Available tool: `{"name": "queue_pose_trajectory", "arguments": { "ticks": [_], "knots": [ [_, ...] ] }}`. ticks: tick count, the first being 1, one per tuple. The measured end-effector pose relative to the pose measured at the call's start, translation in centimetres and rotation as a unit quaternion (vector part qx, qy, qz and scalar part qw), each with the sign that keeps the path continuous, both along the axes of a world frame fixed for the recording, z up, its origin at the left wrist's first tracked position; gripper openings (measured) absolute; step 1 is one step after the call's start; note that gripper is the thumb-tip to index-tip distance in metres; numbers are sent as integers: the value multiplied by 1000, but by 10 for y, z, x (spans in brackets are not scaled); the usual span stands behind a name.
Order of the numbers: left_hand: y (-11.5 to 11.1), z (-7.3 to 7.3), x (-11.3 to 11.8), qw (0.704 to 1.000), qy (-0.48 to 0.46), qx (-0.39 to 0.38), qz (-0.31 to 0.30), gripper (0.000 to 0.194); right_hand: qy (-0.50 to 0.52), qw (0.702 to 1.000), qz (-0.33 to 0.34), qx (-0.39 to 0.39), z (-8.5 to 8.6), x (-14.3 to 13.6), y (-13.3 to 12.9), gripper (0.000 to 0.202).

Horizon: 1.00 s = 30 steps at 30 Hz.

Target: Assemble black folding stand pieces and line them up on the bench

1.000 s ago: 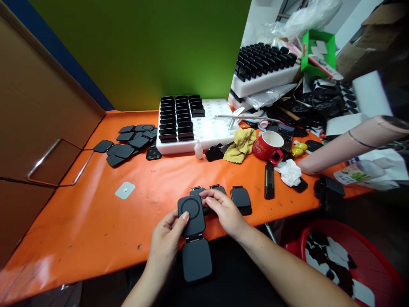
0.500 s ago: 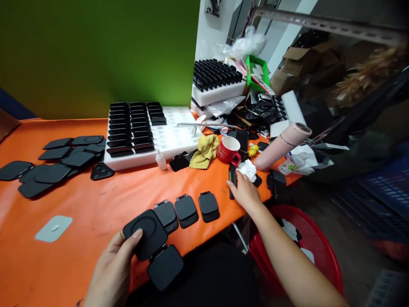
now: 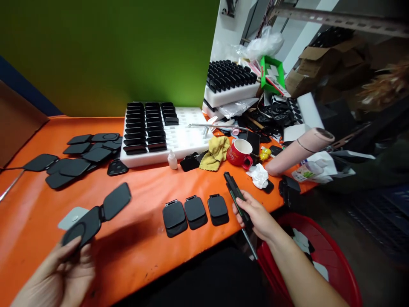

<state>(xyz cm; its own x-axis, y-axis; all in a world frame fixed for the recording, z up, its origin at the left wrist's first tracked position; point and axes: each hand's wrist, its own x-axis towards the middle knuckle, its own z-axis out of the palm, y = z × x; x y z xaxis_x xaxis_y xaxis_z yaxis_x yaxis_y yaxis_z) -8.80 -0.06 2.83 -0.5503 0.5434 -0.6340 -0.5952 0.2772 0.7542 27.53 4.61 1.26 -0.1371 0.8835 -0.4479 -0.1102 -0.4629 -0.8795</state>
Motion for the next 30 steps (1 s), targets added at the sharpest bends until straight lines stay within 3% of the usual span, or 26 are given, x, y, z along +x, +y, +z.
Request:
{"name": "queue_pose_trajectory", "arguments": {
  "ticks": [3, 6, 9, 12, 16, 19, 24, 30],
  "knots": [
    [-1, -6, 11, 988, -141, 32, 53, 28, 122, 992, 13, -37, 13, -24, -7, 18],
    [-4, -15, 25, 982, -175, 69, 22, 26, 192, 976, 62, -81, 19, -41, -16, 42],
    [-8, -17, 39, 978, -187, 86, -16, 20, 192, 973, 93, -81, 15, -54, -27, 37],
    [-11, -12, 50, 982, -155, 102, -43, 20, 169, 978, 107, -51, 9, -67, -37, 27],
    [-16, -5, 54, 983, -89, 131, -93, 22, 118, 984, 126, -37, 4, -77, -45, 27],
    [-19, -4, 53, 983, -54, 143, -98, 23, 55, 981, 183, -29, 5, -78, -46, 27],
    [-21, -5, 52, 981, -21, 158, -110, 25, -73, 964, 255, 13, 14, -80, -48, 27],
    [-20, -8, 54, 979, 14, 171, -107, 28, -234, 915, 285, 167, 28, -90, -47, 32]
  ]
}}
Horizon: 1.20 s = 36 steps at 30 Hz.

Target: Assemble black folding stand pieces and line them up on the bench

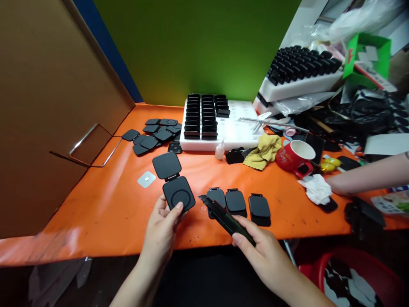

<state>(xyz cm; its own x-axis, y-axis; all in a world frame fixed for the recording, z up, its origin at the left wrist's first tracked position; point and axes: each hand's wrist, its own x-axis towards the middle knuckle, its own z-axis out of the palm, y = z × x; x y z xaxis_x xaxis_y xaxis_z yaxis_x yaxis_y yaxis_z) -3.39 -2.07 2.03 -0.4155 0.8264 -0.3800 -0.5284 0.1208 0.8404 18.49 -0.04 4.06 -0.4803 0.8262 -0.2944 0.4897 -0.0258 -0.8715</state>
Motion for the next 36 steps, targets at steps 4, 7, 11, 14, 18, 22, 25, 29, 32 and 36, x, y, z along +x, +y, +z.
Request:
{"name": "queue_pose_trajectory", "arguments": {
  "ticks": [4, 7, 11, 14, 18, 22, 25, 29, 32, 36],
  "knots": [
    [-1, -5, 1, 999, 50, 8, -2, 30, -14, 999, 14, 40, 2, -4, 1, 32],
    [-1, -7, 2, 997, 74, 10, -9, 33, -20, 998, 17, 56, 1, -6, 1, 33],
    [-2, -9, 3, 995, 98, 10, -8, 34, -27, 997, 21, 64, 1, -8, 2, 33],
    [-2, -9, 4, 995, 103, 10, -5, 33, -31, 997, 23, 66, 1, -9, 2, 32],
    [-1, -8, 5, 995, 103, 11, -2, 32, -34, 997, 22, 66, -1, -9, 2, 33],
    [-2, -7, 6, 994, 107, 6, 5, 36, -36, 997, 17, 64, -1, -8, 2, 33],
    [-3, -7, 7, 993, 117, -1, 5, 36, -37, 997, 16, 60, 2, -9, 3, 33],
    [-2, -5, 8, 992, 129, -11, 1, 37, -36, 998, 16, 55, 3, -9, 3, 32],
    [-2, -4, 10, 988, 156, -9, 0, 35, -35, 998, 18, 54, 2, -9, 3, 33],
    [-4, -3, 13, 977, 214, -6, -3, 33, -56, 995, 33, 79, -1, -8, 2, 35]
  ]
}}
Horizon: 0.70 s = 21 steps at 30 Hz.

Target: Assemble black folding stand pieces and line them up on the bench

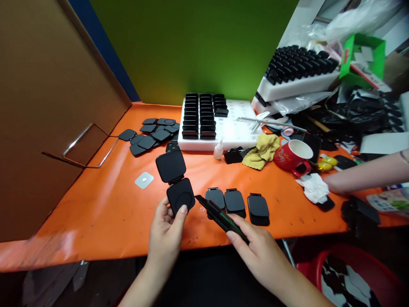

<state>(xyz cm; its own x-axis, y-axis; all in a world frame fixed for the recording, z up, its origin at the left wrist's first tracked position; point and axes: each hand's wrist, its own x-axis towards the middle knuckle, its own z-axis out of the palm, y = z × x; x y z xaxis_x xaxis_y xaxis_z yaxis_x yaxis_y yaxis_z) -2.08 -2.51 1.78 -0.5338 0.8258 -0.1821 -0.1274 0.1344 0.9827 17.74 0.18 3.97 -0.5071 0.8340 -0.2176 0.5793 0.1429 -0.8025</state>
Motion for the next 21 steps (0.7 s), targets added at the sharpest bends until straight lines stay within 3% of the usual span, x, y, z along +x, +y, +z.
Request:
{"name": "queue_pose_trajectory", "arguments": {
  "ticks": [4, 10, 15, 21],
  "knots": [
    [-2, -1, 0, 1000, 11, -1, -12, 32, -4, 1000, 5, 24, -2, 1, 0, 38],
    [0, 1, -5, 999, -40, -19, -7, 41, 64, 980, -11, -188, -5, 5, 11, 40],
    [2, 2, -4, 998, -54, -27, -6, 41, 34, 999, 3, -35, 0, 5, 13, 34],
    [3, 0, -3, 995, -93, -10, 18, 38, 25, 999, -8, -19, 4, 5, 8, 34]
  ]
}}
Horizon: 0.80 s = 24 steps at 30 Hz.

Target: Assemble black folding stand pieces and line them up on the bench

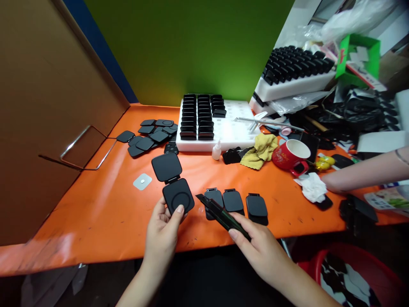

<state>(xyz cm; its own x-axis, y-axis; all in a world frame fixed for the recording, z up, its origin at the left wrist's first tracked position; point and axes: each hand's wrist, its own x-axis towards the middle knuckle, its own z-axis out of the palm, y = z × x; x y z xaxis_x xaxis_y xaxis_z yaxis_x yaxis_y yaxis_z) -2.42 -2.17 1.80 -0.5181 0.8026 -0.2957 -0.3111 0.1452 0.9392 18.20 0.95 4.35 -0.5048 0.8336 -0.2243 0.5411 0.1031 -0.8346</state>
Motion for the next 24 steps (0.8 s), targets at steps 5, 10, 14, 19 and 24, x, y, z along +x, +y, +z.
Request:
{"name": "queue_pose_trajectory", "arguments": {
  "ticks": [5, 10, 14, 19, 24],
  "knots": [
    [0, -2, -2, 1000, 9, 4, -12, 39, 8, 1000, 6, -8, 1, -1, -1, 34],
    [-1, -1, -1, 1000, 18, 5, -14, 37, 11, 1000, 9, -9, 3, -4, -1, 34],
    [0, 0, 0, 1000, 23, 1, -8, 39, 6, 1000, 9, -7, 3, -4, -1, 35],
    [1, 1, 1, 999, 34, -1, -6, 38, 9, 1000, 11, -4, 3, -4, 0, 34],
    [1, 0, 1, 999, 49, 0, -18, 35, 5, 1000, 12, -6, 3, -3, -1, 34]
  ]
}}
